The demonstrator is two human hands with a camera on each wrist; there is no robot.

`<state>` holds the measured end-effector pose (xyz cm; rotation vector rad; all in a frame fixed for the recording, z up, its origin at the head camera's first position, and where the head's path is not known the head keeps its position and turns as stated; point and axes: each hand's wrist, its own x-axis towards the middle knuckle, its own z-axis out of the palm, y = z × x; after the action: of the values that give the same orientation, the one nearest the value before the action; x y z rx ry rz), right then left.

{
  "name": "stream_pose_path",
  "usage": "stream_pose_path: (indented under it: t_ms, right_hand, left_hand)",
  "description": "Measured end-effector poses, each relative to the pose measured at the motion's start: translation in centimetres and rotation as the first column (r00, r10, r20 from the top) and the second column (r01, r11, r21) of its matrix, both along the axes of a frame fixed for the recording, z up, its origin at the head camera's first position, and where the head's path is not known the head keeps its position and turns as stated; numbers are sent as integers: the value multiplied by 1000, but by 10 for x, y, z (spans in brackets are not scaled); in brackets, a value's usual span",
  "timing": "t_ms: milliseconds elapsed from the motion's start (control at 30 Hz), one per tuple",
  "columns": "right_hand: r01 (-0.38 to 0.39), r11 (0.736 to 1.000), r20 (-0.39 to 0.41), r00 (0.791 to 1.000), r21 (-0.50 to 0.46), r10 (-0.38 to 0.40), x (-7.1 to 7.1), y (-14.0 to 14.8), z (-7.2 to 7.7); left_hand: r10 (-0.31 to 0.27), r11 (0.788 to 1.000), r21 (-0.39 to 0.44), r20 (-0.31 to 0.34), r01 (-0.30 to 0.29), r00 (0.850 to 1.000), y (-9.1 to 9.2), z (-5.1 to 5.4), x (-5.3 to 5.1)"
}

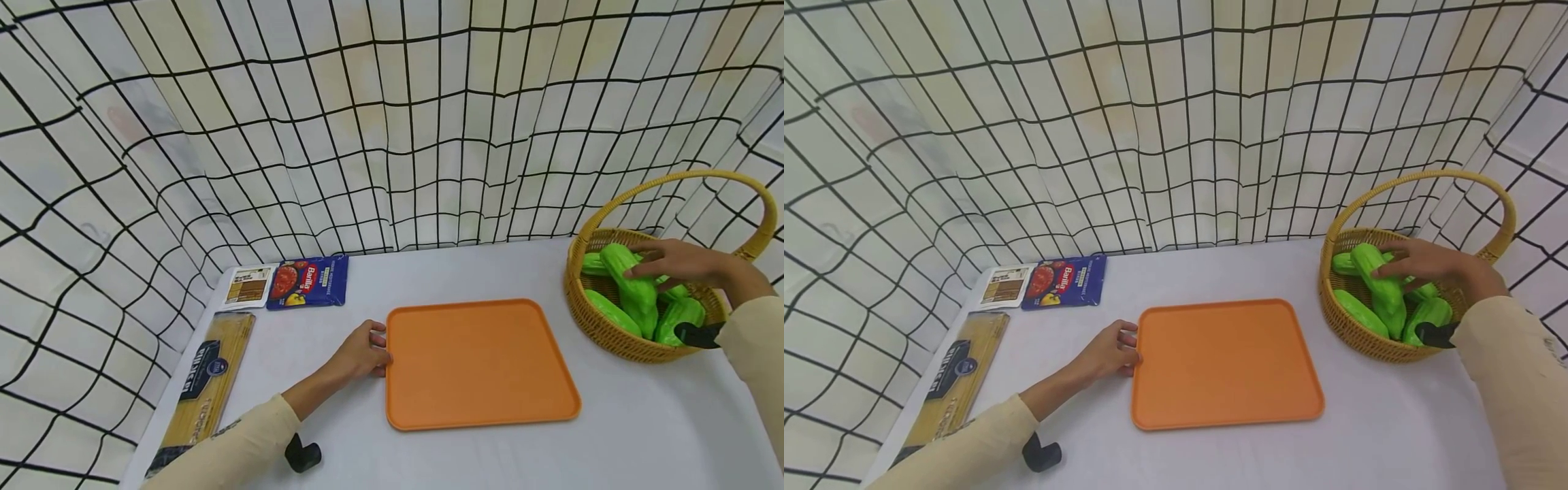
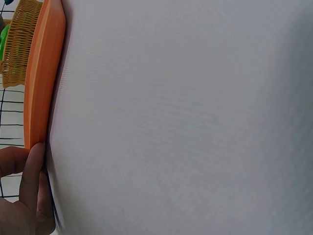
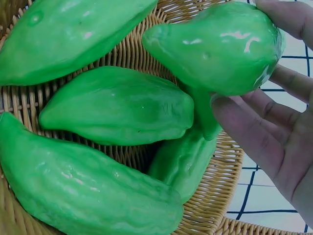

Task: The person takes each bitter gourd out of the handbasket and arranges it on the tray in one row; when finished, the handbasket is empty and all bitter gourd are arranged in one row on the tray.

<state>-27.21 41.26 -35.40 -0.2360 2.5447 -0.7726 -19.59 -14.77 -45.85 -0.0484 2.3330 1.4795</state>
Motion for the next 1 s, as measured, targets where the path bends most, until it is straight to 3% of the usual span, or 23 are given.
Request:
stream_pose_path:
  t_ms: [433, 733, 1000]
  right_hand:
    - [10, 1000, -32, 999, 13, -10, 7, -8, 9]
    - [-18, 999, -15, 1000, 49, 19, 23, -17, 15]
    - [-54, 998, 0, 999, -16, 54, 37, -29, 19]
  left_hand:
    - [10, 1000, 17, -2, -10, 1000, 1, 2, 1]
    - [6, 1000, 13, -2, -6, 1000, 1, 3, 1]
    - [-4, 1000, -9, 7, 4, 1000, 1, 4, 0]
